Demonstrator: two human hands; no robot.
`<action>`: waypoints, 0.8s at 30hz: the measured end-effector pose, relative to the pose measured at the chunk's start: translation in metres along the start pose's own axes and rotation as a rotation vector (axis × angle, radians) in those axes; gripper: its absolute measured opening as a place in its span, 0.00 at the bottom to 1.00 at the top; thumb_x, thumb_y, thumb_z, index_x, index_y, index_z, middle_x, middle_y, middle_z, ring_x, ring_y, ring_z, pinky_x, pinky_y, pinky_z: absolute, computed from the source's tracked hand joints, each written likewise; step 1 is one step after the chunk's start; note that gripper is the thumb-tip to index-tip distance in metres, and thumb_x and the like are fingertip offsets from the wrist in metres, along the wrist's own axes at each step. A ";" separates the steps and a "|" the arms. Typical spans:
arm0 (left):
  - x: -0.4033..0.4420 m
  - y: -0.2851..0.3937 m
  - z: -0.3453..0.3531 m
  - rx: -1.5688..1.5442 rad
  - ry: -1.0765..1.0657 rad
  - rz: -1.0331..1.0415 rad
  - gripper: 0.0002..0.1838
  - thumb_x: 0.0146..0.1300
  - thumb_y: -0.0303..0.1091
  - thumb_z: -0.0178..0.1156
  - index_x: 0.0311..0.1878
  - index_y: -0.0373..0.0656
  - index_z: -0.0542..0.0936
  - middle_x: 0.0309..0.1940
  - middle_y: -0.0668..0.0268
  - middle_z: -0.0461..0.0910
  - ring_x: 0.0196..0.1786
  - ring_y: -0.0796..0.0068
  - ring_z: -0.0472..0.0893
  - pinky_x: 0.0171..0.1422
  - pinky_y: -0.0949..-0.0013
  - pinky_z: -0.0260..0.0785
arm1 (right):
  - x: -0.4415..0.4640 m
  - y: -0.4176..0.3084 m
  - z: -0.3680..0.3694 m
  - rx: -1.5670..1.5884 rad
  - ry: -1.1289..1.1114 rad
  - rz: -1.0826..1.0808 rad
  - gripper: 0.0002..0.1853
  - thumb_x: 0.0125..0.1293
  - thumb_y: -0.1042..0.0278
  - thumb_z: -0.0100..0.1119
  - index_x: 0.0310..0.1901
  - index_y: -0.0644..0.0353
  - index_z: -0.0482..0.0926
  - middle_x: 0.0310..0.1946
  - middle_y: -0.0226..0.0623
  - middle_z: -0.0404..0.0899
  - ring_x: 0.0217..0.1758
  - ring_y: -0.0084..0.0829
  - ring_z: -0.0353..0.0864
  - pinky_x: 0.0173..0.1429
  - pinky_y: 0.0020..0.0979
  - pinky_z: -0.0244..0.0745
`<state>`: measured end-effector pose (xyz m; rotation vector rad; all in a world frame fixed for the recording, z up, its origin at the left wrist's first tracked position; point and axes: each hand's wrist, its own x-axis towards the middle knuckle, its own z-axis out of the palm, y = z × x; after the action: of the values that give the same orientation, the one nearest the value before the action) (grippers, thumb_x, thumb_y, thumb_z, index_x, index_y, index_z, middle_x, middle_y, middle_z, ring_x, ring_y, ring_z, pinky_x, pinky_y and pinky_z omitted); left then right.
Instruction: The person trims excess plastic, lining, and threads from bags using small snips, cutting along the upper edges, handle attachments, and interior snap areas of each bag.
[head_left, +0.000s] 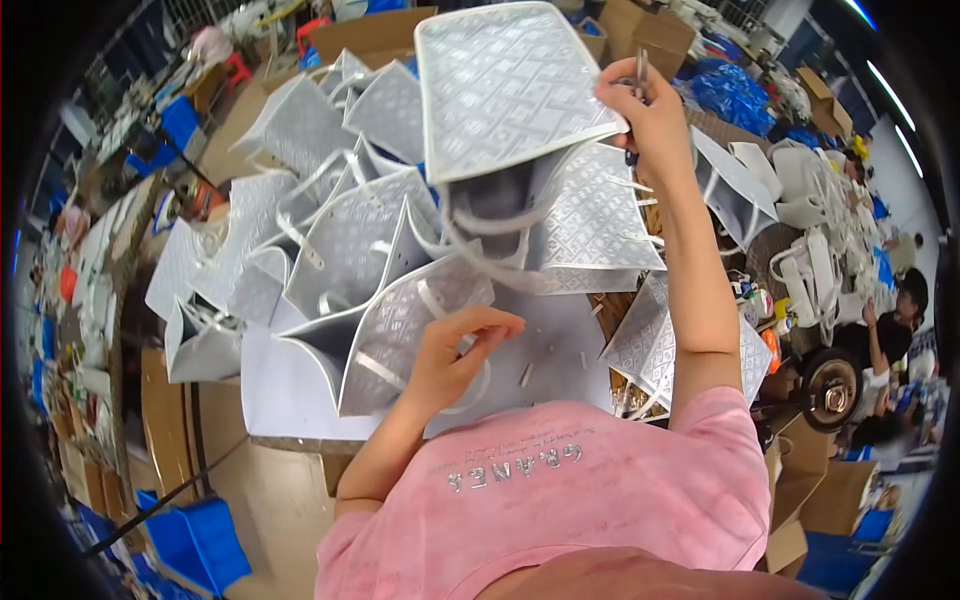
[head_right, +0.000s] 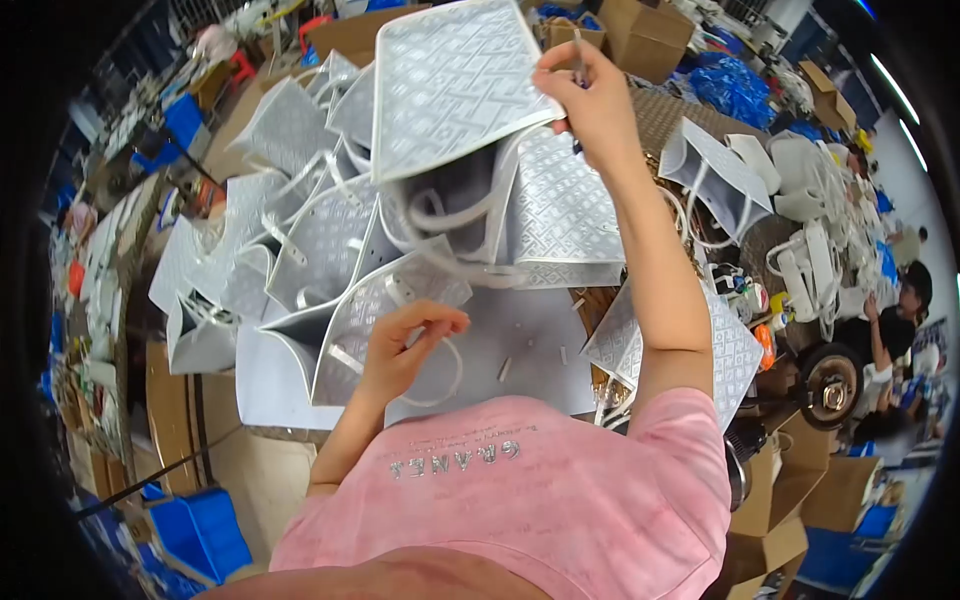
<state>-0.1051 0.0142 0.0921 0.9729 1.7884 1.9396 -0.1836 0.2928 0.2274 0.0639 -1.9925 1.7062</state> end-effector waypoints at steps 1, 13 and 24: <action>0.001 0.002 0.003 0.100 0.083 0.056 0.10 0.65 0.18 0.54 0.44 0.36 0.83 0.38 0.63 0.83 0.41 0.75 0.81 0.47 0.74 0.71 | -0.010 -0.011 -0.002 0.005 0.020 -0.022 0.08 0.59 0.68 0.67 0.39 0.52 0.78 0.24 0.19 0.70 0.22 0.10 0.64 0.20 0.15 0.56; -0.033 0.055 -0.015 0.460 -0.029 0.135 0.08 0.64 0.24 0.59 0.45 0.38 0.83 0.40 0.64 0.85 0.43 0.73 0.82 0.49 0.72 0.72 | -0.035 0.065 -0.293 -0.458 0.214 -0.034 0.19 0.64 0.60 0.63 0.53 0.60 0.79 0.47 0.35 0.81 0.50 0.27 0.77 0.57 0.30 0.69; 0.059 0.048 -0.242 0.733 0.160 -0.117 0.14 0.65 0.37 0.60 0.50 0.43 0.84 0.39 0.65 0.86 0.41 0.76 0.82 0.48 0.70 0.72 | -0.199 0.073 -0.382 -0.619 0.758 0.171 0.16 0.71 0.61 0.57 0.51 0.65 0.79 0.31 0.26 0.76 0.30 0.15 0.68 0.34 0.17 0.61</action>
<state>-0.2993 -0.1344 0.1585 0.8895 2.6628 1.3175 0.0956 0.6077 0.1105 -0.8518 -1.8345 0.9015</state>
